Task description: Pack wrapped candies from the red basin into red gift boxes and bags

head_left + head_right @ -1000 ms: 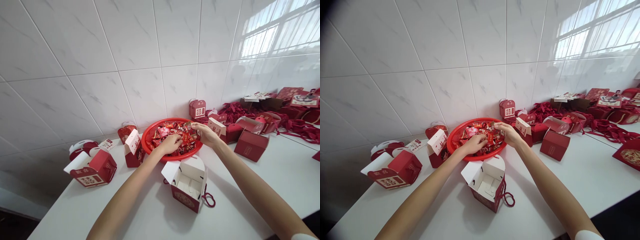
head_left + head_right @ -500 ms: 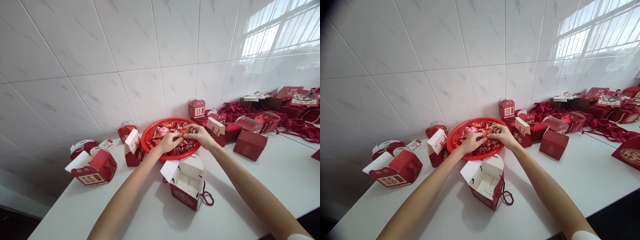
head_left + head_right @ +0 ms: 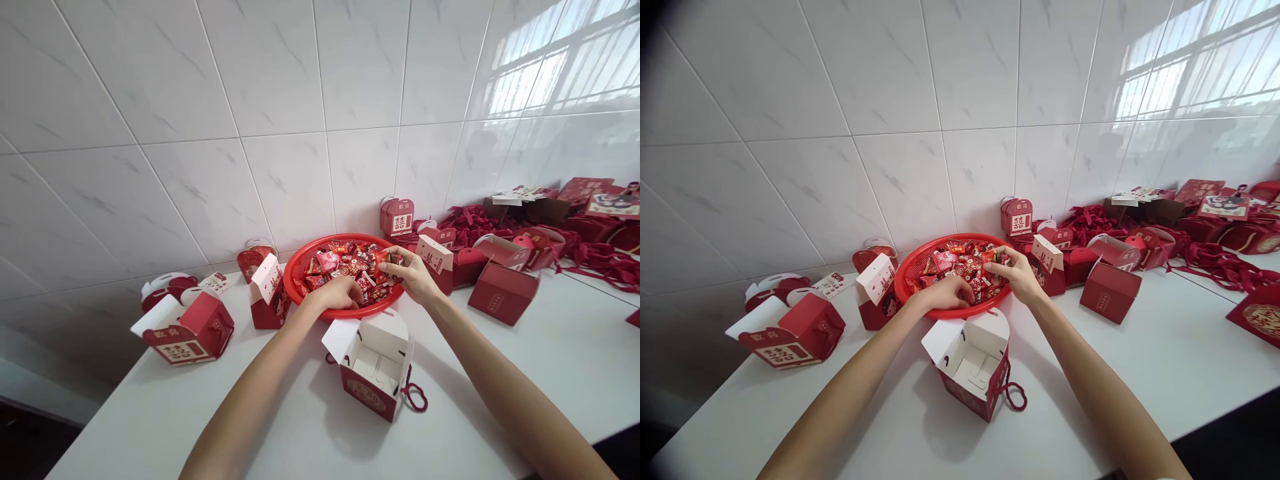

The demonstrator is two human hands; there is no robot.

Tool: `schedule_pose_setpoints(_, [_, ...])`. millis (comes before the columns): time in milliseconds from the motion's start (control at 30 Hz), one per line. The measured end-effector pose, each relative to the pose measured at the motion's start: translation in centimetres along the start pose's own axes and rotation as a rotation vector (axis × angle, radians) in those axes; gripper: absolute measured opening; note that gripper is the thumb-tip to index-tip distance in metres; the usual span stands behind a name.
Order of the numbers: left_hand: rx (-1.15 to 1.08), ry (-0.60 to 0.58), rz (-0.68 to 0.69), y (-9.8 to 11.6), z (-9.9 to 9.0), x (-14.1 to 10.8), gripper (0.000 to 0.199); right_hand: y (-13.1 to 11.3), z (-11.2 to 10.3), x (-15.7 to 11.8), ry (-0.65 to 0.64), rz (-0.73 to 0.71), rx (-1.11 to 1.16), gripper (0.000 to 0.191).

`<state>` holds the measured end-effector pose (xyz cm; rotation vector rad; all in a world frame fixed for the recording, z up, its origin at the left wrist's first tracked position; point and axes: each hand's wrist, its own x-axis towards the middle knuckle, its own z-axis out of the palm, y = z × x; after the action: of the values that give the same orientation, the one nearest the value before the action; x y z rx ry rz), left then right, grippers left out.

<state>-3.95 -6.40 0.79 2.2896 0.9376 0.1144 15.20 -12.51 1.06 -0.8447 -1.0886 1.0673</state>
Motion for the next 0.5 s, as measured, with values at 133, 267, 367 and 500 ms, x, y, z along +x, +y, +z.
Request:
schedule_pose_setpoints(133, [-0.101, 0.186, 0.055, -0.4, 0.0, -0.1, 0.022, 0.0, 0.0, -0.5, 0.011, -0.010, 0.013, 0.047])
schedule_pose_setpoints(267, [-0.085, 0.064, 0.099, -0.3, 0.0, -0.4, 0.033, -0.3, 0.0, -1.2, 0.023, -0.021, 0.011, 0.045])
schedule_pose_setpoints(367, [-0.057, -0.144, 0.084, -0.3, -0.2, -0.5, 0.049, -0.4, -0.1, -1.6, 0.038, -0.017, -0.007, 0.046])
schedule_pose_setpoints(500, [0.016, -0.179, 0.111, -0.3, -0.3, 0.1, 0.062, -0.3, 0.0, -1.7, 0.052, -0.020, 0.005, 0.048])
